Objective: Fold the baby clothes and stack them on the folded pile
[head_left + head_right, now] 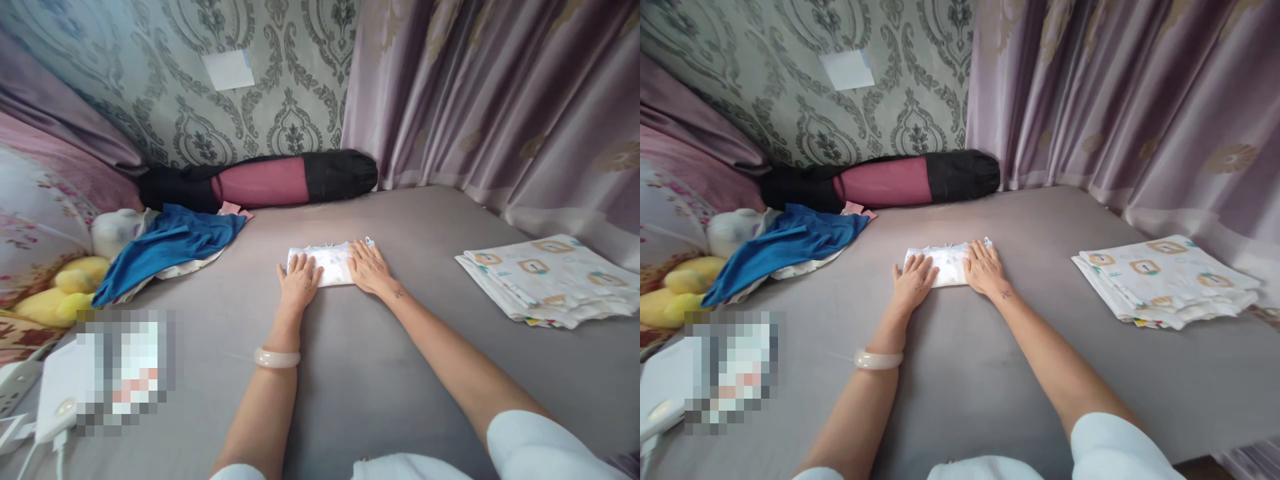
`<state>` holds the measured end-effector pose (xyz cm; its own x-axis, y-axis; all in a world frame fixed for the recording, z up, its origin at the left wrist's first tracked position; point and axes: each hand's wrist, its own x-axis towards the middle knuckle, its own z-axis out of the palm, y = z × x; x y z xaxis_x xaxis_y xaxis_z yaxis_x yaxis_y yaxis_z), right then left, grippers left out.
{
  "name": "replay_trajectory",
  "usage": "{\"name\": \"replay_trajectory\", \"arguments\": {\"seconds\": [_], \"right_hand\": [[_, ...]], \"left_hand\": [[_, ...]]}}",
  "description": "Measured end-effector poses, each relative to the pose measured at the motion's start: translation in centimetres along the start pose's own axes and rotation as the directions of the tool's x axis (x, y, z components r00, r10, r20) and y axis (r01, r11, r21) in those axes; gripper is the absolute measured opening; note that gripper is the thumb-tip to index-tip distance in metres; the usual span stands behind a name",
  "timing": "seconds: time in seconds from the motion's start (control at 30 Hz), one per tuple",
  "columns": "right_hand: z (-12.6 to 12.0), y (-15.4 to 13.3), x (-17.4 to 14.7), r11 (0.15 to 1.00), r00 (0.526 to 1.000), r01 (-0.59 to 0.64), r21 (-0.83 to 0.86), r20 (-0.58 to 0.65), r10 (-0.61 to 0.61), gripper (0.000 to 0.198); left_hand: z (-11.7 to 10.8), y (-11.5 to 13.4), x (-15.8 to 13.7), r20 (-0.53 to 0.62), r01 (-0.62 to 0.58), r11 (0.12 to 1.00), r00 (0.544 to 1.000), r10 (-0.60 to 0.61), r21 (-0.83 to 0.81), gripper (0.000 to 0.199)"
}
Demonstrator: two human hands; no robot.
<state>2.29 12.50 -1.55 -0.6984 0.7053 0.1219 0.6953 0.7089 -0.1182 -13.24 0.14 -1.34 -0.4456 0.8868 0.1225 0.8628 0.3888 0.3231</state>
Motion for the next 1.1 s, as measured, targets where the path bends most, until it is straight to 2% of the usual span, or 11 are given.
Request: {"name": "replay_trajectory", "arguments": {"seconds": [0.1,0.33,0.43,0.57,0.67,0.73,0.9,1.0,1.1], "right_hand": [[0.1,0.2,-0.2,1.0,0.999,-0.018,-0.02,-0.031,0.017,0.059],[0.1,0.8,0.2,1.0,1.0,-0.02,0.016,0.023,0.019,0.061],[0.2,1.6,0.4,0.997,0.998,-0.069,0.022,0.005,0.068,0.063],[0.5,2.2,0.3,0.994,0.994,-0.104,0.026,0.021,0.103,0.063],[0.3,2.3,0.5,0.997,0.997,-0.078,0.013,0.028,0.078,0.061],[-0.2,2.6,0.9,0.999,0.998,-0.05,0.012,0.025,0.05,0.056],[-2.3,4.1,3.2,0.999,0.993,-0.024,0.028,0.116,0.021,0.04],[-3.4,5.0,5.1,0.997,0.981,-0.06,0.05,0.19,0.049,0.027],[-4.3,5.3,6.7,0.996,0.96,-0.07,0.055,0.275,0.052,0.024]], "left_hand": [[-0.1,0.1,0.0,0.003,0.003,1.0,1.0,-0.003,-0.006,0.042],[0.0,-0.1,0.0,0.02,0.027,1.0,0.999,-0.027,-0.008,0.046],[0.3,-0.1,0.1,0.023,0.037,0.999,0.999,-0.037,0.001,0.049],[0.3,0.0,0.2,-0.028,0.005,0.999,1.0,-0.004,0.04,0.046],[-0.1,-0.1,0.7,-0.09,-0.036,0.996,0.995,0.043,0.088,0.039],[-0.6,-0.3,1.4,-0.093,-0.053,0.99,0.994,0.066,0.132,0.036],[-2.4,-0.9,4.5,0.006,-0.054,0.979,0.999,0.054,0.197,0.031],[-3.4,-1.1,6.7,0.14,-0.014,0.978,0.99,-0.015,0.208,0.027],[-4.2,-1.4,8.9,0.281,0.005,0.972,0.957,-0.073,0.233,0.024]]}}
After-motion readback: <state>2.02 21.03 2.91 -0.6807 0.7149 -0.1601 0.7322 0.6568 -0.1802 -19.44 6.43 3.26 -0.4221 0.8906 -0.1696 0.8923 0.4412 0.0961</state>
